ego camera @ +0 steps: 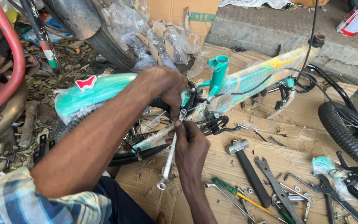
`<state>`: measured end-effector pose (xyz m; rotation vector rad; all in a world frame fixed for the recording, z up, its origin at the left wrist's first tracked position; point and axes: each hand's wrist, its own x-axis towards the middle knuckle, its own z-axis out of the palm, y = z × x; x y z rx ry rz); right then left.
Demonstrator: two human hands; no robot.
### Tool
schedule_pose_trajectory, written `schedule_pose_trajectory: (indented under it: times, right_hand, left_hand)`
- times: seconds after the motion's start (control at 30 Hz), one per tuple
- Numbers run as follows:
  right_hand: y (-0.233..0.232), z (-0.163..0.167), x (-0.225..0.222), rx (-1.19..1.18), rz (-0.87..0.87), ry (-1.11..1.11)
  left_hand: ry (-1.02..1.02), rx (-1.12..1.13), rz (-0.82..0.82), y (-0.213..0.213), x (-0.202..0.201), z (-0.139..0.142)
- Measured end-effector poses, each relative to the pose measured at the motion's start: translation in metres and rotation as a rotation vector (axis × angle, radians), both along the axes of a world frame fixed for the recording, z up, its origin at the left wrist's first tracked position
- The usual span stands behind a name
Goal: The person assembles a new children's bicycle lying on cardboard on the ground. They align the rear wheel and fender, tighten axle and frame bolts with a wrench, use pliers, then fit and fasten a white plastic chain guard with cartoon stickers to the frame and continue tightening fasteners by hand and with tools.
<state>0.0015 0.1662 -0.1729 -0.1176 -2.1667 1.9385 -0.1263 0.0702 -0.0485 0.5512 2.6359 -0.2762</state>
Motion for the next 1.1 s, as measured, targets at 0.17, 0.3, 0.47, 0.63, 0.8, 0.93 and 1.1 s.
schedule_pose_trajectory:
  times: [0.17,0.3,0.47,0.63,0.8,0.93,1.1]
  right_hand:
    - [-0.033,-0.006,0.001,-0.278,-0.080,-0.138]
    - [-0.024,-0.007,-0.002,-0.053,-0.073,-0.072]
    - [0.059,0.035,-0.033,0.670,0.322,0.150]
    - [0.105,0.107,-0.070,1.273,0.338,0.046]
    - [0.105,0.103,-0.042,0.719,0.293,0.058]
    - [0.060,0.038,-0.009,0.141,0.330,-0.179]
    - [0.019,-0.004,0.001,-0.018,0.197,-0.150]
  left_hand:
    - [0.045,-0.026,-0.035,0.002,0.004,-0.003]
    - [0.088,-0.003,0.000,0.003,0.012,-0.003]
    - [0.104,0.002,-0.030,0.009,0.021,0.001]
    - [0.112,0.007,-0.015,0.008,0.022,0.000]
    - [0.043,0.013,0.034,0.000,0.012,0.001]
    - [0.061,0.017,-0.017,0.002,0.007,0.000]
    - [0.069,0.041,0.018,0.000,0.009,-0.002]
